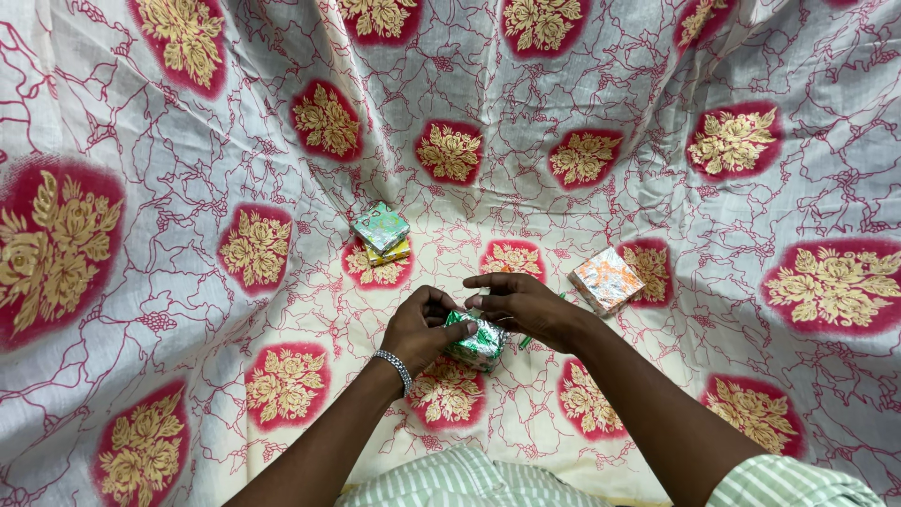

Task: The person wraps a small red box with green and silver patterned wrapping paper. They fold the paper around the box, tuck the edges, and secure the folds with clear tape. The wrapped box is left on the patterned cloth.

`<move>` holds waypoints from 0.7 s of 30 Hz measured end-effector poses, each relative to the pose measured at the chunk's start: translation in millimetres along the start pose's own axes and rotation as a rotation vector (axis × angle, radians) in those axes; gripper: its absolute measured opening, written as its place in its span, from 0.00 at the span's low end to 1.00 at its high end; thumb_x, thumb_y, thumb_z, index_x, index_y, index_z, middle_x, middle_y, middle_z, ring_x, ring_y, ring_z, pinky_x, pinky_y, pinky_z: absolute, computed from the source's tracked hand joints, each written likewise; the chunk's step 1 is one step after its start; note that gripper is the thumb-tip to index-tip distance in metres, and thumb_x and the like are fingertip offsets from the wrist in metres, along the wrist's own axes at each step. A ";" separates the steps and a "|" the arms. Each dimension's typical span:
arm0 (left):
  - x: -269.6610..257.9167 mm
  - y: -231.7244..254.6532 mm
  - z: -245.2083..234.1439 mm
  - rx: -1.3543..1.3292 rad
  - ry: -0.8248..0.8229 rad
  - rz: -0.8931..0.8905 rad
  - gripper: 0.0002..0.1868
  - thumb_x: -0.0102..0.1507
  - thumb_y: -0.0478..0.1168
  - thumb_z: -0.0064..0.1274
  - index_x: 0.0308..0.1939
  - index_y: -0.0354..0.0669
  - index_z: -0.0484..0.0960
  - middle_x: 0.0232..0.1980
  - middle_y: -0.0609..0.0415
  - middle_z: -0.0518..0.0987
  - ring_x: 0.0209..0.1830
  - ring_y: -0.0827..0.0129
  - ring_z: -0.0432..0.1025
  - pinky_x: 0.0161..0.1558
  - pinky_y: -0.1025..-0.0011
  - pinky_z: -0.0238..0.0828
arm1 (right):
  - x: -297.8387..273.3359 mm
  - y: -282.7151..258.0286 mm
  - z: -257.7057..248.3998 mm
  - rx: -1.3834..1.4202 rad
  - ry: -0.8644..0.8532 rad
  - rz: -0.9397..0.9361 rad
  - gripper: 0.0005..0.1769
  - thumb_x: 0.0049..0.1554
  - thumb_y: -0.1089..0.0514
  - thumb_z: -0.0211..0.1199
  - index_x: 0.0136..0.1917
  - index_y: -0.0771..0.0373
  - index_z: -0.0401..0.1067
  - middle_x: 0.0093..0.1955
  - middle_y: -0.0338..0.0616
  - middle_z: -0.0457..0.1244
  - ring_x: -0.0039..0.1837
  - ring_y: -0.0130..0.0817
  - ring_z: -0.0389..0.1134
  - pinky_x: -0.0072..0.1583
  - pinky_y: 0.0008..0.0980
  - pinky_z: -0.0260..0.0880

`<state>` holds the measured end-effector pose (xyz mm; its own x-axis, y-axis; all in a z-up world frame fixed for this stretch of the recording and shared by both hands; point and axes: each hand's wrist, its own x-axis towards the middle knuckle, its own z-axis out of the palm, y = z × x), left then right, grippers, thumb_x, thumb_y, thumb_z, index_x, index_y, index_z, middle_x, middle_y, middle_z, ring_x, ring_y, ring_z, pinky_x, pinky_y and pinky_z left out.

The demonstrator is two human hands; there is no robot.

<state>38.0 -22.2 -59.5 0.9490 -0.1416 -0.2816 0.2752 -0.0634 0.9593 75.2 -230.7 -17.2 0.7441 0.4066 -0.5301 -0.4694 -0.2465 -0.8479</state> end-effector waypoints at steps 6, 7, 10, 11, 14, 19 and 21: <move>-11.6 7.8 1.6 0.133 0.004 0.205 0.24 0.53 0.37 0.70 0.49 0.45 0.75 0.48 0.53 0.80 0.51 0.68 0.77 0.50 0.68 0.77 | -0.4 7.8 13.5 -0.043 0.165 0.121 0.28 0.57 0.43 0.63 0.66 0.59 0.71 0.53 0.37 0.67 0.52 0.25 0.68 0.53 0.30 0.69; -14.2 9.0 1.7 0.192 0.014 0.253 0.24 0.53 0.39 0.69 0.50 0.46 0.76 0.49 0.53 0.80 0.51 0.68 0.77 0.51 0.68 0.77 | -3.8 9.8 16.1 -0.015 0.161 0.100 0.30 0.57 0.41 0.64 0.64 0.62 0.70 0.52 0.38 0.67 0.52 0.26 0.68 0.53 0.30 0.69; -19.4 14.1 3.9 0.352 0.069 0.261 0.25 0.54 0.44 0.70 0.52 0.47 0.77 0.50 0.53 0.79 0.50 0.65 0.78 0.52 0.67 0.77 | -15.9 11.3 22.8 0.015 0.322 0.101 0.33 0.55 0.35 0.65 0.62 0.61 0.69 0.51 0.42 0.67 0.48 0.29 0.66 0.49 0.32 0.67; -18.6 16.6 7.6 0.392 0.109 0.171 0.27 0.53 0.46 0.70 0.53 0.47 0.77 0.49 0.52 0.79 0.49 0.64 0.77 0.51 0.65 0.77 | -21.1 11.3 25.9 0.014 0.401 0.111 0.34 0.53 0.34 0.65 0.62 0.59 0.70 0.51 0.43 0.68 0.47 0.31 0.65 0.47 0.33 0.66; -22.5 19.8 6.8 0.414 0.162 0.003 0.31 0.52 0.50 0.71 0.56 0.49 0.79 0.49 0.51 0.81 0.48 0.63 0.78 0.50 0.66 0.77 | -43.8 16.4 39.8 0.049 0.719 0.199 0.38 0.52 0.33 0.67 0.59 0.67 0.64 0.48 0.53 0.67 0.46 0.40 0.72 0.48 0.38 0.78; -30.4 23.4 13.0 0.361 0.185 -0.096 0.27 0.52 0.51 0.70 0.50 0.43 0.85 0.46 0.49 0.86 0.44 0.65 0.82 0.48 0.68 0.79 | -61.0 13.4 55.5 0.617 0.371 0.397 0.38 0.60 0.36 0.61 0.64 0.73 0.59 0.52 0.61 0.63 0.47 0.48 0.74 0.51 0.39 0.81; -34.1 27.5 16.7 0.330 0.195 -0.110 0.26 0.51 0.50 0.70 0.48 0.42 0.84 0.46 0.50 0.86 0.43 0.66 0.82 0.47 0.69 0.80 | -62.6 6.5 59.6 0.689 0.297 0.330 0.36 0.61 0.39 0.60 0.65 0.72 0.61 0.52 0.59 0.64 0.46 0.45 0.74 0.51 0.38 0.81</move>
<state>10.7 -35.7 -23.9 0.9369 0.0715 -0.3423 0.3424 -0.3865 0.8564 -2.8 -205.4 10.9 0.5661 0.1341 -0.8134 -0.8011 0.3222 -0.5044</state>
